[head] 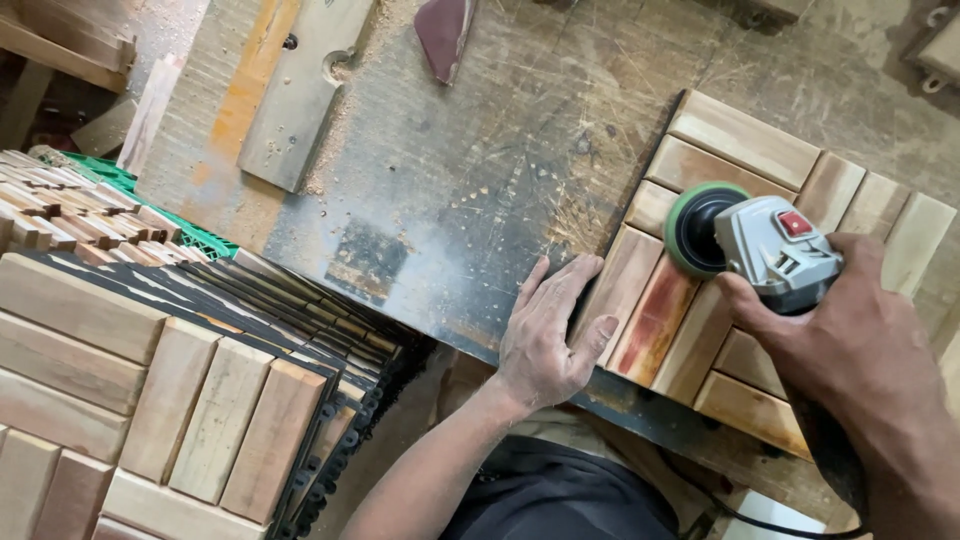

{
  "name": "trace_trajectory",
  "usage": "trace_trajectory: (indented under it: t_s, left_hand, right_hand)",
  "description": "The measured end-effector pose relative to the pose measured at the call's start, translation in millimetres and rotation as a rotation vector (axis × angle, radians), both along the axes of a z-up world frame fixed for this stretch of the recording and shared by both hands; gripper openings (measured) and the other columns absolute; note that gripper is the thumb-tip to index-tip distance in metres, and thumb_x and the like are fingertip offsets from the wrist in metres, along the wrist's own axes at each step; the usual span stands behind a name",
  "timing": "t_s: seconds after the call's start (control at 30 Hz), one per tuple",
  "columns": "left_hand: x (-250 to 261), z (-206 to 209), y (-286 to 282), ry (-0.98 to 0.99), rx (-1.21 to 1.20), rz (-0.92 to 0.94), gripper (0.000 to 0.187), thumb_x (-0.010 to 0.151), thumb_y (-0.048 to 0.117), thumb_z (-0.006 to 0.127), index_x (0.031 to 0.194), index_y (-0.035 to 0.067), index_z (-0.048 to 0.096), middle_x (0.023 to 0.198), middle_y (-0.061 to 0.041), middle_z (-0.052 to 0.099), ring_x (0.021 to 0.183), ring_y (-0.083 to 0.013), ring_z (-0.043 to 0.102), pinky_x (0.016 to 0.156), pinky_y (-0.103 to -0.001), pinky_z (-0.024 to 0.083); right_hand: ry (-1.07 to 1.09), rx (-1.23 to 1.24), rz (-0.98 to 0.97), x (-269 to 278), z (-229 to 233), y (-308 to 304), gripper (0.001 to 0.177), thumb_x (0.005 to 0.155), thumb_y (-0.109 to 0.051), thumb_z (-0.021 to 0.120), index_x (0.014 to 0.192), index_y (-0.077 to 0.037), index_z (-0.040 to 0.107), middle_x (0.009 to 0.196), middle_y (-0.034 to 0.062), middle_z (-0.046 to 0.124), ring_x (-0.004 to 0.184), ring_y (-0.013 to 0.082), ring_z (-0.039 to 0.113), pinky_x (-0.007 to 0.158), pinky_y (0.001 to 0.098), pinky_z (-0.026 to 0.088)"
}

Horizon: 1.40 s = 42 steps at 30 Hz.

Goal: The person uses a handheld orbital sander to smooth the surface of a rectangular wooden block composed of smaller, multi-colored wood pieces arranged in a pattern. The person holds the block steady with their left hand while moving the sander across the surface with their right hand.

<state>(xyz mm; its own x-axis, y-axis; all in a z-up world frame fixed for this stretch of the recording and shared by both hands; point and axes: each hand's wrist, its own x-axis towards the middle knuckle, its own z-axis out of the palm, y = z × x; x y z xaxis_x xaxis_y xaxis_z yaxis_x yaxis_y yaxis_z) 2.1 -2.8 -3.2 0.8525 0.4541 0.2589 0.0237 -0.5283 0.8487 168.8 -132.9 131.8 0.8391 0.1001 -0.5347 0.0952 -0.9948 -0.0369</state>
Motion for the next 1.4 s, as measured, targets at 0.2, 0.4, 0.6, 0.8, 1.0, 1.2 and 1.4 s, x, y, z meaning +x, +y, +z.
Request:
trace_trajectory:
  t_s: [0.2,0.4,0.6,0.8,1.0,1.2,1.4]
  left_hand:
    - [0.7,-1.9,-1.6,-0.001,0.013,0.01,0.055,0.107,0.04,0.043,0.142,-0.002,0.054,0.139,-0.02,0.065,0.134,-0.03,0.062,0.127,-0.049,0.03]
    - [0.2,-2.1,-2.0,-0.008,-0.004,0.008,0.056,0.108,0.041,0.042,0.142,-0.002,0.054,0.14,-0.019,0.064,0.136,-0.0297,0.061,0.128,-0.049,0.03]
    - [-0.4,-1.3,-1.7,0.02,-0.04,-0.018,0.057,0.108,0.042,0.04,0.144,-0.001,0.052,0.144,-0.017,0.062,0.14,-0.0297,0.057,0.129,-0.049,0.028]
    - [-0.4,-1.2,-2.7,0.01,-0.036,-0.009,0.058,0.108,0.043,0.038,0.143,-0.001,0.052,0.142,-0.017,0.064,0.139,-0.0295,0.058,0.128,-0.05,0.029]
    - [-0.7,-1.6,-2.7,0.018,-0.043,-0.016,0.06,0.108,0.045,0.036,0.143,-0.002,0.051,0.143,-0.016,0.063,0.14,-0.0284,0.057,0.129,-0.049,0.027]
    - [-1.0,-3.7,-3.0,0.018,-0.055,-0.03,0.062,0.108,0.046,0.035,0.145,-0.002,0.049,0.143,-0.016,0.063,0.141,-0.0287,0.057,0.129,-0.049,0.027]
    - [-2.1,-3.9,-2.5,0.015,-0.06,-0.044,0.062,0.108,0.046,0.035,0.146,-0.002,0.047,0.145,-0.015,0.062,0.142,-0.0287,0.055,0.13,-0.049,0.026]
  right_hand:
    - [-0.061,0.061,0.004,4.3,-4.1,-12.1,0.09,0.093,-0.055,0.07,0.154,0.001,0.034,0.125,0.035,0.065,0.104,0.0534,0.068,0.073,0.0625,0.063]
    - [0.003,-0.086,-0.03,-21.8,4.8,-13.2,0.092,0.085,-0.07,0.064,0.15,-0.011,0.037,0.114,0.0339,0.072,0.105,0.0545,0.069,0.082,0.0632,0.056]
    - [0.072,-0.105,-0.038,-32.5,5.4,-24.1,0.092,0.084,-0.066,0.066,0.15,-0.01,0.036,0.111,0.0284,0.074,0.095,0.0481,0.076,0.077,0.0577,0.063]
    - [0.029,-0.081,0.04,-48.5,-1.8,-33.8,0.088,0.079,-0.068,0.068,0.145,-0.017,0.039,0.101,0.0284,0.077,0.097,0.0504,0.075,0.08,0.057,0.058]
    - [0.048,-0.133,0.072,-51.9,-2.4,-42.9,0.089,0.08,-0.069,0.065,0.147,-0.018,0.035,0.101,0.0262,0.077,0.092,0.0478,0.077,0.076,0.055,0.059]
    - [0.161,-0.241,0.024,-67.7,-2.3,-44.5,0.092,0.076,-0.078,0.063,0.145,-0.024,0.034,0.109,0.0169,0.079,0.094,0.0412,0.08,0.078,0.0531,0.066]
    - [0.074,-0.19,0.156,-83.5,-17.8,-64.9,0.092,0.072,-0.081,0.065,0.136,-0.022,0.038,0.104,0.0165,0.079,0.098,0.0419,0.078,0.084,0.0553,0.062]
